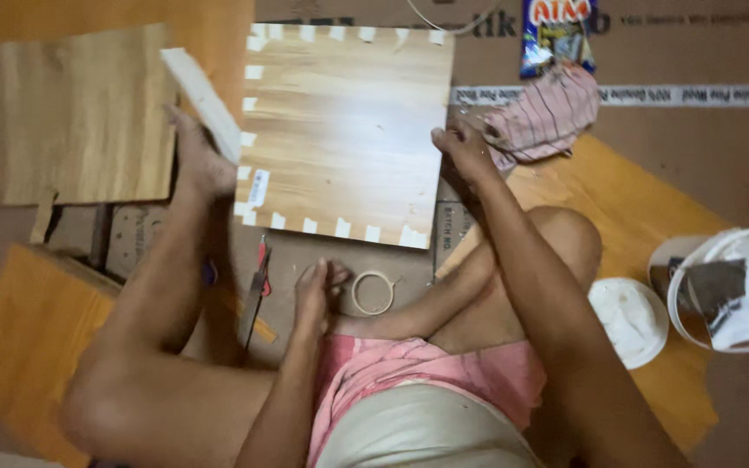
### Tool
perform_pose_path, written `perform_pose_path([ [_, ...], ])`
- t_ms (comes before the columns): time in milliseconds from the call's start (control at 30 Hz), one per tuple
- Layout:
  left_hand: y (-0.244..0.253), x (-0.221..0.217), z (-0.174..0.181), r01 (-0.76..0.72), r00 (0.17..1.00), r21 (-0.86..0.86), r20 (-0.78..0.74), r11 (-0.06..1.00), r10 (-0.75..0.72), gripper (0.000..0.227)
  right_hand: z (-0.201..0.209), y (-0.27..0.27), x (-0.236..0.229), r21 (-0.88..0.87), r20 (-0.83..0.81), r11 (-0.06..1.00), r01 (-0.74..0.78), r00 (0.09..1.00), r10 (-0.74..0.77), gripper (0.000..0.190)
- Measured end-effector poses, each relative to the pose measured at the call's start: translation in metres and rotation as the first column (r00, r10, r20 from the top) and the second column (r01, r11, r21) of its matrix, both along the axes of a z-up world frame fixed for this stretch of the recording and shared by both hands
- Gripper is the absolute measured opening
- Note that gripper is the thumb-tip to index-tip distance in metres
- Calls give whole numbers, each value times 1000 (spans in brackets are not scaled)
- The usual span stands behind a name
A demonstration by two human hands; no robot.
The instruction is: The person applies masking tape to the edges of a wooden board, then uses a metal file to smooth the edges. After filing, the person wipes the board with a cloth and applies a white substance from a bucket onto the surface using a brush.
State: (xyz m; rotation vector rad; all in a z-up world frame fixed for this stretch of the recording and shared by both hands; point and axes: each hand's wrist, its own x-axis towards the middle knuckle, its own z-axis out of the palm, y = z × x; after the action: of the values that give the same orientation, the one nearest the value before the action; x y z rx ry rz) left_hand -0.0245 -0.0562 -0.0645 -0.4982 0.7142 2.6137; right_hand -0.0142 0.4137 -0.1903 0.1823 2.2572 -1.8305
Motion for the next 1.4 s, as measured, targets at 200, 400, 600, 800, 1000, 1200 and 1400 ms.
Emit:
perform_pose_path([
  [200, 12, 29, 28, -18, 1000, -72, -13, 997, 18, 96, 17, -5, 6, -135, 67, 990, 42, 997, -33, 36],
  [400, 39, 39, -53, -64, 998, -478, -51, 876, 45, 70, 13, 7, 45, -69, 83, 991, 114, 991, -108, 22],
  [600, 77, 104, -159, -109, 983, -992, -97, -70, -155, 44, -8, -13, 108, -176, 255, 925, 337, 923, -288, 26],
  [800, 47, 83, -141, -396, 844, -918, -366, 7, -393, 28, -25, -88, 125, -550, 343, 725, 415, 904, -257, 20],
  [1000, 89, 207, -115, -376, 924, -904, -349, -203, -155, 20, -28, -111, 116, -552, 370, 709, 438, 891, -263, 23],
  [1200, 190, 308, -122, -354, 767, -909, -148, -220, -625, 23, -22, -81, 145, -302, 124, 945, 124, 988, -90, 15],
  [1400, 199, 302, -132, -170, 700, -889, 194, -425, -687, 39, -22, -53, 206, 271, -162, 904, -330, 910, 381, 8],
])
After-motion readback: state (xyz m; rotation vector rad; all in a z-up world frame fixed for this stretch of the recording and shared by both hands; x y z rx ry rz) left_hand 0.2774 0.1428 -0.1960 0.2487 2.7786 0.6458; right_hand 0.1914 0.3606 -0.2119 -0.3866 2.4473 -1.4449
